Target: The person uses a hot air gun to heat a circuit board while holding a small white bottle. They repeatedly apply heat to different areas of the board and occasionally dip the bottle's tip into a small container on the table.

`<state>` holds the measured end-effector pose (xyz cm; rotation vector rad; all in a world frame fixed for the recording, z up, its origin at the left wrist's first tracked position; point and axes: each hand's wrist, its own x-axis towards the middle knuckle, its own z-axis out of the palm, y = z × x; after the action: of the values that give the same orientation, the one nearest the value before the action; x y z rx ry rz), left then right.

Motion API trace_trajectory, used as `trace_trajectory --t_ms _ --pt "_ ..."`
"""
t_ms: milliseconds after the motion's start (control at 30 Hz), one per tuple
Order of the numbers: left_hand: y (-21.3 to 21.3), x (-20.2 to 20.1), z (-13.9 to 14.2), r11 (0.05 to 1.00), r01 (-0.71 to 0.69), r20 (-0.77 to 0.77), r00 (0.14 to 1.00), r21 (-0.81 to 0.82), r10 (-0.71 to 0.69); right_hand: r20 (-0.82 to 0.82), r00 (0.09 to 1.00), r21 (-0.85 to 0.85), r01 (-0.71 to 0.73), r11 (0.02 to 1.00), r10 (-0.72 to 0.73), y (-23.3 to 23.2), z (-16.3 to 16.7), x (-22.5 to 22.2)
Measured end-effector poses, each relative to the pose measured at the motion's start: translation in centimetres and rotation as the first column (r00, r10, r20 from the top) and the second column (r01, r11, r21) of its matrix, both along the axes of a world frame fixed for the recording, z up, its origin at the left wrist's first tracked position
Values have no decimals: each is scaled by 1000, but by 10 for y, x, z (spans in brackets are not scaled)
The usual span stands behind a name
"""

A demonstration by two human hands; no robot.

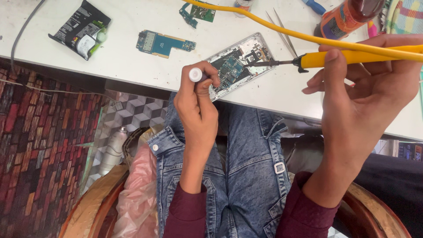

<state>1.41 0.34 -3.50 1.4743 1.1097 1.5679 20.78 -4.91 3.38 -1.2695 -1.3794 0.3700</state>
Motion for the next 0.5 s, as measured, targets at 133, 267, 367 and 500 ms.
trace_trajectory --t_ms 133,267,367,500 --pt "0 0 0 1000 -1 -5 1000 20 1 -27 999 -22 27 999 -28 0 -1 1" --pt "0 -1 0 1000 -3 -7 1000 10 4 -4 1000 -14 18 1000 -18 1 0 0" --pt "1 0 -1 1000 1 -7 1000 10 -1 11 1000 -7 10 1000 -10 2 0 0" --pt "1 -1 -1 1000 2 -3 1000 9 -2 -29 999 -26 30 999 -30 1 0 0"
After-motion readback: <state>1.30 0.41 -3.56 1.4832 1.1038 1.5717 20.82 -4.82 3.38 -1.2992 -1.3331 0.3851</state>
